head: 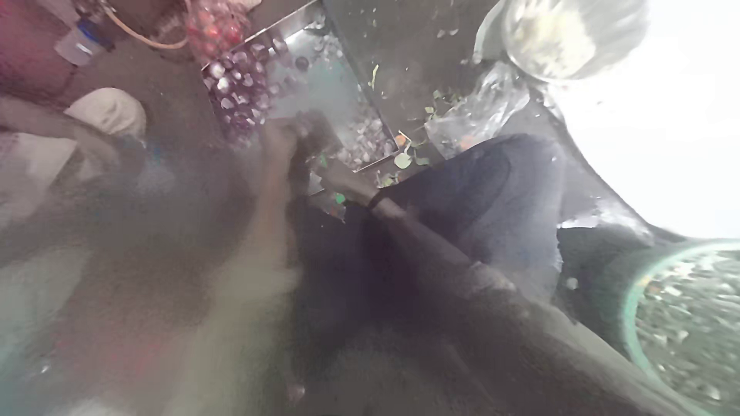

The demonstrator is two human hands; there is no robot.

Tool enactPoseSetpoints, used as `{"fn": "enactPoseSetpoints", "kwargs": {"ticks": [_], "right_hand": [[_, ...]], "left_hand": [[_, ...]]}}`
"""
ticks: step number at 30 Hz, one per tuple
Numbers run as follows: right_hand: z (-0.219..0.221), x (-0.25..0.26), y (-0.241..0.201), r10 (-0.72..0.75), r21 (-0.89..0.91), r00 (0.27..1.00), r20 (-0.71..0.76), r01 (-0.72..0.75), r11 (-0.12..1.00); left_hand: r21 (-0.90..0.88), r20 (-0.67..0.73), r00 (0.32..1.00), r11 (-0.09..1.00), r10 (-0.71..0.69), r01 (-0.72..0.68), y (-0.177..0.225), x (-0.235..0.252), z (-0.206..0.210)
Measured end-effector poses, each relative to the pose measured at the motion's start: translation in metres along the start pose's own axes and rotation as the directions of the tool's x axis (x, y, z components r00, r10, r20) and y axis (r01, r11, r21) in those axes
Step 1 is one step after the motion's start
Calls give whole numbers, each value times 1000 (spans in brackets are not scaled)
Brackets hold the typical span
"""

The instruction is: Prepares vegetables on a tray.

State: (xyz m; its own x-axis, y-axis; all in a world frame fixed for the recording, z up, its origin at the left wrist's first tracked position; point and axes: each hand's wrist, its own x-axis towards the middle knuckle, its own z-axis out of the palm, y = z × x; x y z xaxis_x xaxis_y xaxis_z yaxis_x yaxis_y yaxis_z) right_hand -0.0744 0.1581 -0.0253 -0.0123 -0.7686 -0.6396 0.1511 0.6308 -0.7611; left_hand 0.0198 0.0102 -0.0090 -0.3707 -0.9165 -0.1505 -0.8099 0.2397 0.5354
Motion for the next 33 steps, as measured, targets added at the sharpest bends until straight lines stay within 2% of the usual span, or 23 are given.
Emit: {"fn": "enactPoseSetpoints", "kwargs": {"ticks": [5,9,14,16,19,21,23,25,29,33], "right_hand": [[-1,7,1,21,-26,1000,-13,-21,999],[8,21,-6,23,-55,999,-44,-25,998],[29,-28,10,-18,-11,995,-96,17,1000],[25,-6,14,5,-32,997,-76,-8,999],[19,10,16,20,-63,996,-83,-25,998],[16,15,18,8,-70,995,-98,-14,997],[16,14,19,-1,-143,990,-138,-19,990],[15,3,11,-21,-291,982,-186,-35,956],[11,-14,-1,-99,-611,969,-225,-61,789],[5,-32,-9,-98,-758,965,-243,-126,639]], "left_hand": [[76,-9,996,994,85,-85,4,-12,3],[114,3,999,992,49,-49,12,-16,-4],[142,-22,997,988,69,-65,10,-20,-1],[176,-28,998,983,64,-58,13,-22,-2],[213,-13,1000,977,-18,21,21,-26,-5],[195,-27,1000,981,8,-3,19,-26,-5],[195,-46,998,980,38,-28,18,-27,0],[213,-68,997,977,33,-18,18,-28,3],[246,-64,998,968,-26,41,31,-29,0],[242,-109,993,969,-35,60,30,-21,-2]]}}
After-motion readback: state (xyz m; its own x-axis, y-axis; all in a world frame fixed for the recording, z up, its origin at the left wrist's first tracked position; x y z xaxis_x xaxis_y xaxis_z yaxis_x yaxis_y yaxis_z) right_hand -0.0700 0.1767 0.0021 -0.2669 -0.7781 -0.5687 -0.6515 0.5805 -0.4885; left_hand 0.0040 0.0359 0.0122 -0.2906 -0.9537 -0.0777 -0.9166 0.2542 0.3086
